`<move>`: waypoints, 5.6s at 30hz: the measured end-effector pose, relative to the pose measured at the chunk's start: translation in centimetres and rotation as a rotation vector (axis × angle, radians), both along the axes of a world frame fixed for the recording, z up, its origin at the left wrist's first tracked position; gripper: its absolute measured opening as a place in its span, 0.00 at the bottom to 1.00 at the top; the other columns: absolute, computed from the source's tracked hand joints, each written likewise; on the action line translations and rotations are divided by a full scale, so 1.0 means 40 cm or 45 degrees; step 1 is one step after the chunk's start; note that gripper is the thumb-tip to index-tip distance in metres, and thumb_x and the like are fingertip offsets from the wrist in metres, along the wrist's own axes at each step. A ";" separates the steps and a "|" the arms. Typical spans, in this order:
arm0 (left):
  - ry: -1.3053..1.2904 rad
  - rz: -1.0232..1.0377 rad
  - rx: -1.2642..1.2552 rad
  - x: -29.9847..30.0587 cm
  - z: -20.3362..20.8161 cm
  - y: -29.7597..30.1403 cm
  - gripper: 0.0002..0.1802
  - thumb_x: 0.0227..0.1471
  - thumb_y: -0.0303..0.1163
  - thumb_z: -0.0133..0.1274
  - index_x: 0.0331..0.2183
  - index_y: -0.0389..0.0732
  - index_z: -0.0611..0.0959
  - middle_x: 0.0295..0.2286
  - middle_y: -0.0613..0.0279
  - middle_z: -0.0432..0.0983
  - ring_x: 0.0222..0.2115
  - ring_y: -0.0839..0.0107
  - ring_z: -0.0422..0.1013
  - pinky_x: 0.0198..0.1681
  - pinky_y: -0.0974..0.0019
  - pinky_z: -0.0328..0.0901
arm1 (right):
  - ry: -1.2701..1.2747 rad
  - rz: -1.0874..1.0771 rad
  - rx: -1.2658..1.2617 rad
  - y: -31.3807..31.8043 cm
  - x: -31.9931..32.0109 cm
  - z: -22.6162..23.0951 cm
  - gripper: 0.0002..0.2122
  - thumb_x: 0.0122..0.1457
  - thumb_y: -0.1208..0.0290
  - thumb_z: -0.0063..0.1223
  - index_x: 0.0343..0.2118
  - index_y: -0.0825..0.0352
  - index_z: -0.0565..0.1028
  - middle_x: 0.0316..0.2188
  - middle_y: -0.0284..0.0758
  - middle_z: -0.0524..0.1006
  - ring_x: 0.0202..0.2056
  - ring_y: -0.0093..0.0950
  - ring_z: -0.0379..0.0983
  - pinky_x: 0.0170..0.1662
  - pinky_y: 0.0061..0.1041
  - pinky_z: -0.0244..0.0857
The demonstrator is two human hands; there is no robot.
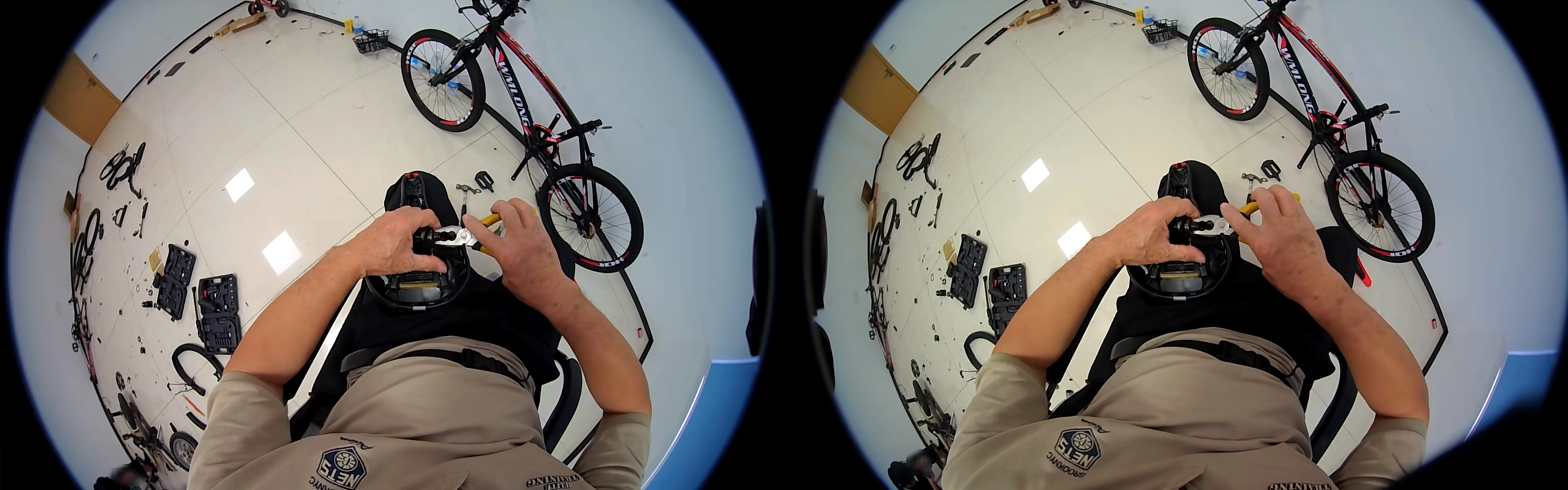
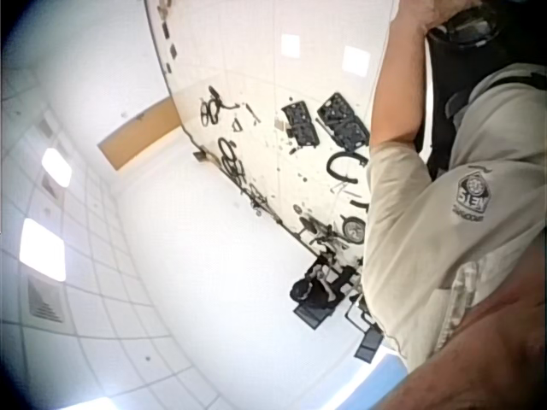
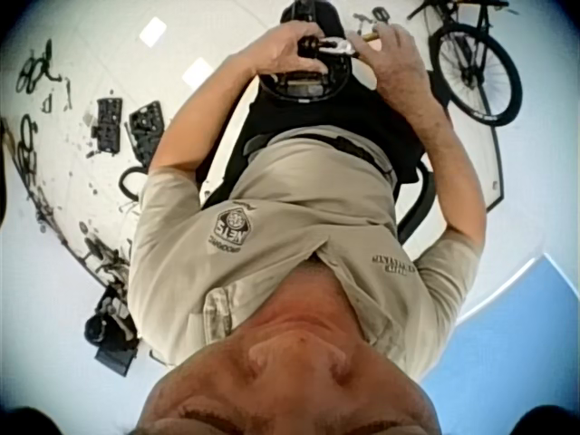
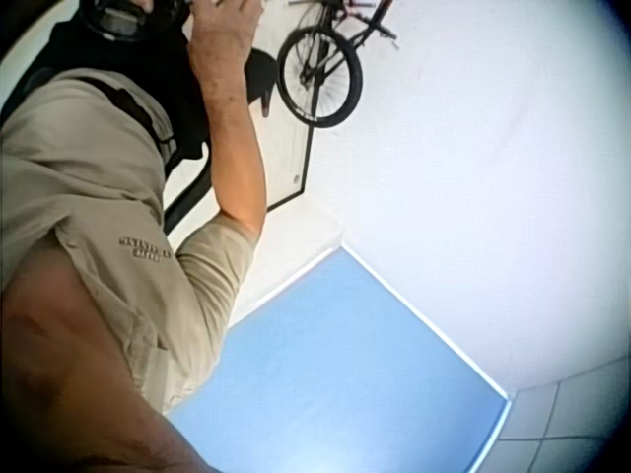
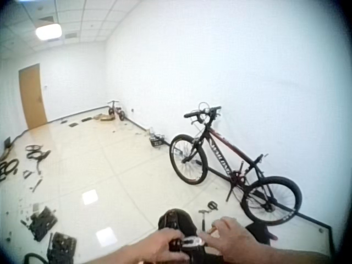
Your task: The person sits on the floor and uses pliers to adjust and tighten the metal rails and bolts on the underside of a bicycle seat. The person holds the seat on their lap, manipulates the rails with pliers, and tightens the bolts to secure the seat.
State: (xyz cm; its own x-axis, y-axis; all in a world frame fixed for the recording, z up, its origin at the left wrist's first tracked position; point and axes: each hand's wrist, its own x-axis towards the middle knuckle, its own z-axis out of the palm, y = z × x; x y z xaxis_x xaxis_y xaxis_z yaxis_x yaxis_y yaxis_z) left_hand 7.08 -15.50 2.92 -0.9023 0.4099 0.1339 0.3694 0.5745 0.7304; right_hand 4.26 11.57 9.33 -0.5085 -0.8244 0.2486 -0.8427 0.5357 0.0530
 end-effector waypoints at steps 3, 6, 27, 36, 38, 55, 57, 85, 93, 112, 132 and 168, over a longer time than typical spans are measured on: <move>0.014 -0.005 0.016 -0.003 -0.007 -0.002 0.35 0.41 0.51 0.76 0.43 0.39 0.80 0.39 0.52 0.79 0.43 0.52 0.75 0.47 0.56 0.70 | 0.109 0.017 -0.006 0.000 -0.002 -0.012 0.33 0.46 0.85 0.60 0.60 0.59 0.74 0.49 0.45 0.67 0.54 0.45 0.65 0.57 0.40 0.66; 0.012 -0.008 0.022 -0.005 -0.006 -0.002 0.35 0.41 0.51 0.76 0.43 0.39 0.80 0.39 0.52 0.79 0.43 0.53 0.75 0.47 0.56 0.70 | 0.162 0.010 -0.045 0.001 -0.004 -0.033 0.32 0.46 0.83 0.60 0.59 0.58 0.74 0.49 0.45 0.67 0.54 0.45 0.65 0.56 0.40 0.66; -0.024 -0.004 -0.004 -0.002 0.002 -0.001 0.35 0.41 0.52 0.75 0.44 0.39 0.80 0.40 0.52 0.79 0.44 0.51 0.75 0.48 0.55 0.70 | -0.151 -0.066 0.009 0.002 0.017 -0.005 0.32 0.48 0.84 0.57 0.60 0.59 0.73 0.47 0.45 0.70 0.52 0.45 0.67 0.54 0.40 0.67; -0.001 0.006 0.019 -0.002 -0.002 -0.004 0.36 0.41 0.52 0.76 0.44 0.38 0.80 0.40 0.51 0.79 0.43 0.51 0.75 0.48 0.55 0.71 | 0.264 -0.013 -0.062 -0.002 0.016 -0.049 0.29 0.51 0.79 0.58 0.60 0.57 0.73 0.49 0.45 0.67 0.54 0.45 0.65 0.52 0.40 0.65; -0.020 0.012 0.018 -0.001 0.000 -0.003 0.36 0.40 0.52 0.76 0.44 0.38 0.80 0.40 0.51 0.79 0.43 0.51 0.75 0.47 0.56 0.71 | 0.325 0.007 -0.069 -0.001 0.014 -0.049 0.29 0.52 0.78 0.58 0.60 0.57 0.73 0.50 0.44 0.67 0.54 0.45 0.65 0.51 0.39 0.64; 0.010 -0.008 0.025 -0.004 0.000 -0.006 0.36 0.41 0.52 0.75 0.43 0.38 0.80 0.39 0.52 0.79 0.42 0.52 0.75 0.46 0.56 0.70 | 0.319 0.014 0.019 -0.006 -0.020 -0.037 0.22 0.53 0.73 0.58 0.54 0.64 0.73 0.48 0.44 0.68 0.52 0.43 0.65 0.56 0.48 0.59; 0.010 -0.006 0.015 -0.003 -0.003 -0.007 0.36 0.41 0.53 0.75 0.43 0.38 0.80 0.39 0.52 0.79 0.42 0.52 0.75 0.47 0.56 0.70 | 0.325 0.029 -0.014 -0.004 -0.022 -0.038 0.23 0.53 0.74 0.58 0.54 0.64 0.73 0.49 0.44 0.68 0.52 0.43 0.65 0.55 0.48 0.59; -0.038 -0.022 0.037 -0.004 -0.002 -0.008 0.36 0.42 0.52 0.75 0.46 0.40 0.81 0.42 0.54 0.80 0.45 0.54 0.75 0.50 0.56 0.69 | 0.237 0.029 -0.102 0.000 -0.017 -0.061 0.29 0.47 0.76 0.63 0.56 0.63 0.72 0.45 0.40 0.69 0.48 0.39 0.66 0.51 0.44 0.57; -0.001 -0.021 0.018 -0.002 0.001 -0.002 0.38 0.41 0.52 0.75 0.49 0.42 0.79 0.42 0.54 0.79 0.45 0.53 0.75 0.50 0.55 0.70 | -0.066 -0.079 0.049 -0.003 -0.007 -0.031 0.24 0.46 0.78 0.59 0.50 0.61 0.75 0.38 0.38 0.71 0.41 0.38 0.67 0.44 0.40 0.57; -0.690 -0.055 0.475 -0.039 0.040 -0.078 0.36 0.51 0.31 0.41 0.62 0.41 0.76 0.44 0.59 0.77 0.49 0.70 0.68 0.59 0.68 0.58 | -1.787 -0.857 -1.198 -0.047 0.097 -0.145 0.19 0.51 0.64 0.73 0.36 0.67 0.72 0.28 0.27 0.70 0.30 0.18 0.64 0.34 0.22 0.63; -0.131 0.050 -0.075 0.015 0.011 -0.080 0.32 0.53 0.56 0.64 0.45 0.35 0.85 0.53 0.51 0.74 0.59 0.49 0.60 0.65 0.50 0.52 | -1.303 -0.828 -1.161 -0.090 0.132 -0.235 0.16 0.51 0.75 0.59 0.41 0.73 0.69 0.29 0.40 0.73 0.30 0.30 0.71 0.38 0.32 0.69; 0.299 -0.113 -0.263 -0.034 0.189 0.062 0.34 0.40 0.56 0.73 0.38 0.37 0.86 0.39 0.52 0.75 0.50 0.52 0.63 0.60 0.51 0.54 | -1.016 -0.781 -1.292 -0.006 0.128 -0.102 0.17 0.55 0.79 0.56 0.48 0.72 0.68 0.35 0.46 0.77 0.37 0.41 0.77 0.44 0.36 0.70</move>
